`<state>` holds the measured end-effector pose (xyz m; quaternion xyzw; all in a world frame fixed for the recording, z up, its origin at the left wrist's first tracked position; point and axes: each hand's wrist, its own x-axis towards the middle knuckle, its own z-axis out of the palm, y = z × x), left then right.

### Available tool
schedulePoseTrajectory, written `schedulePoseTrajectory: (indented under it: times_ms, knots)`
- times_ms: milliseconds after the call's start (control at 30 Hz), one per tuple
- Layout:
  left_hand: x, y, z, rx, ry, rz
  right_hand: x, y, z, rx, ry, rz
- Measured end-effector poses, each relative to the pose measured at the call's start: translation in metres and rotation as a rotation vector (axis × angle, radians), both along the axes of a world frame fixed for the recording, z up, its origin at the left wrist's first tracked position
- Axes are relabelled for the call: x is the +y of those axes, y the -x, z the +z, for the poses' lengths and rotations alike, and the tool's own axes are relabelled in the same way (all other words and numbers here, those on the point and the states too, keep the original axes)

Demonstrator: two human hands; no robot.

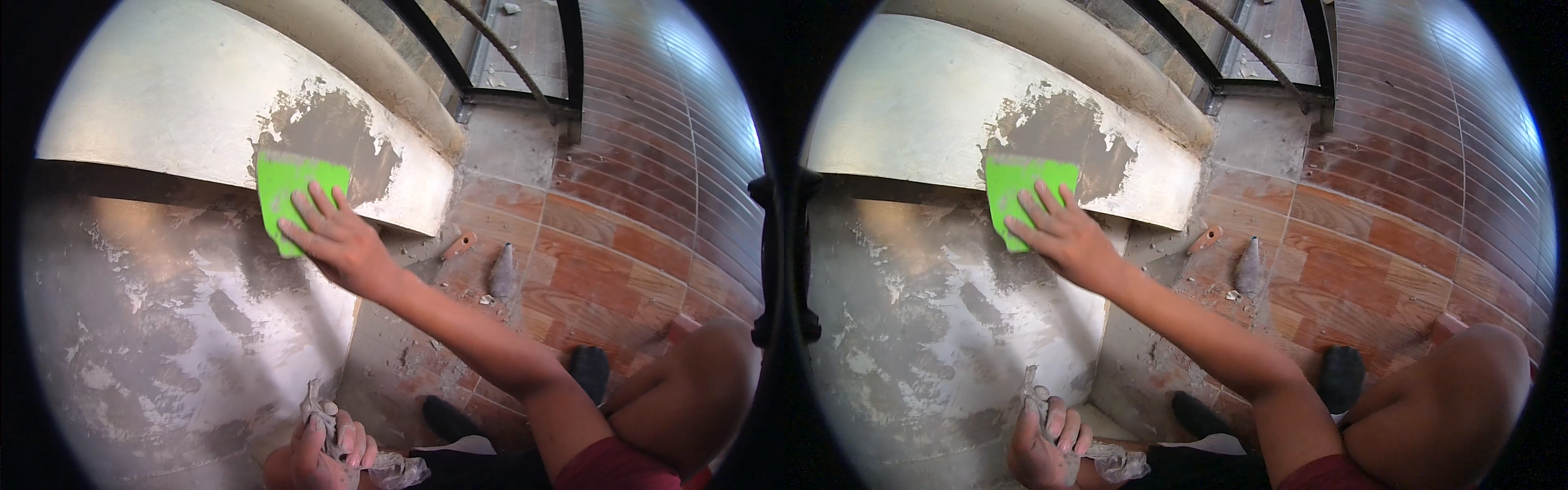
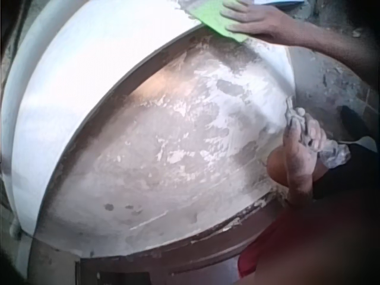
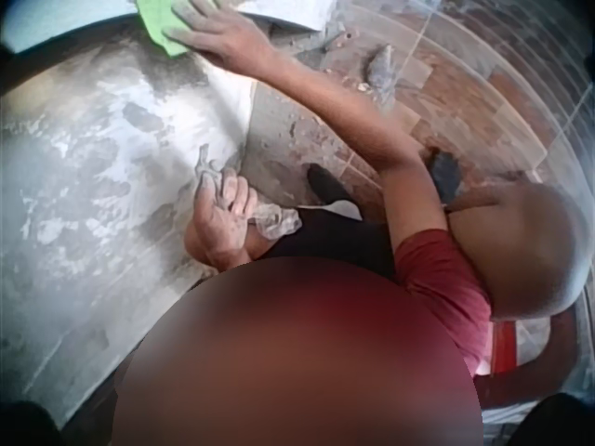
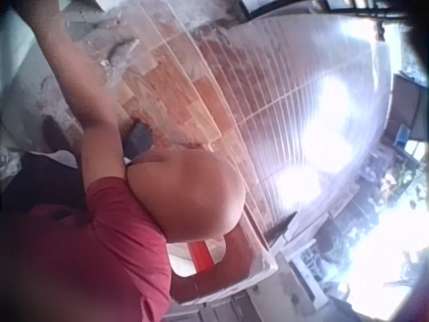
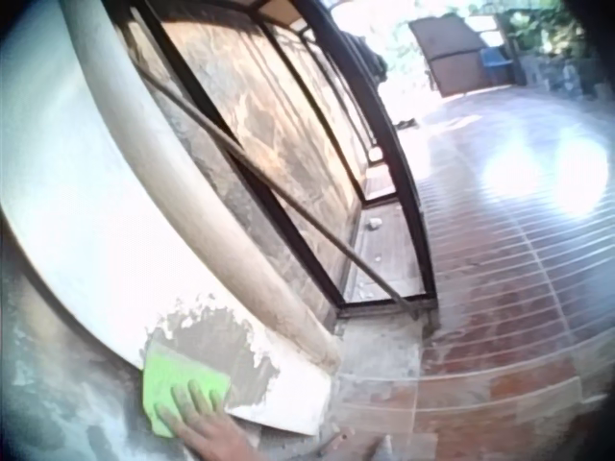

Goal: The person applies plaster to a wall using a green trowel, smoothing the surface in repeated strokes. The person sits on the floor while working on the lower section of the wall.

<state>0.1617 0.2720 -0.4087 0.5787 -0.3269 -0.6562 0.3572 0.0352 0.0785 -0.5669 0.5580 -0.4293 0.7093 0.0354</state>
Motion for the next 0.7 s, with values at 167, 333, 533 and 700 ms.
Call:
schedulePoseTrajectory:
  times_ms: [167, 333, 533, 700]
  knots:
    - [-0.004, 0.01, 0.006, 0.089, -0.082, -0.061, 0.028, -0.018, 0.002, -0.01, 0.01, 0.105]
    - [-0.009, 0.007, 0.001, 0.094, -0.111, -0.078, 0.048, -0.007, 0.008, -0.161, 0.101, 0.165]
    - [-0.005, 0.004, 0.001, 0.131, -0.081, -0.05, 0.02, 0.032, 0.016, -0.267, 0.213, -0.134]
    - [-0.001, 0.003, 0.006, 0.153, -0.066, -0.041, -0.028, 0.079, 0.017, -0.219, 0.157, -0.266]
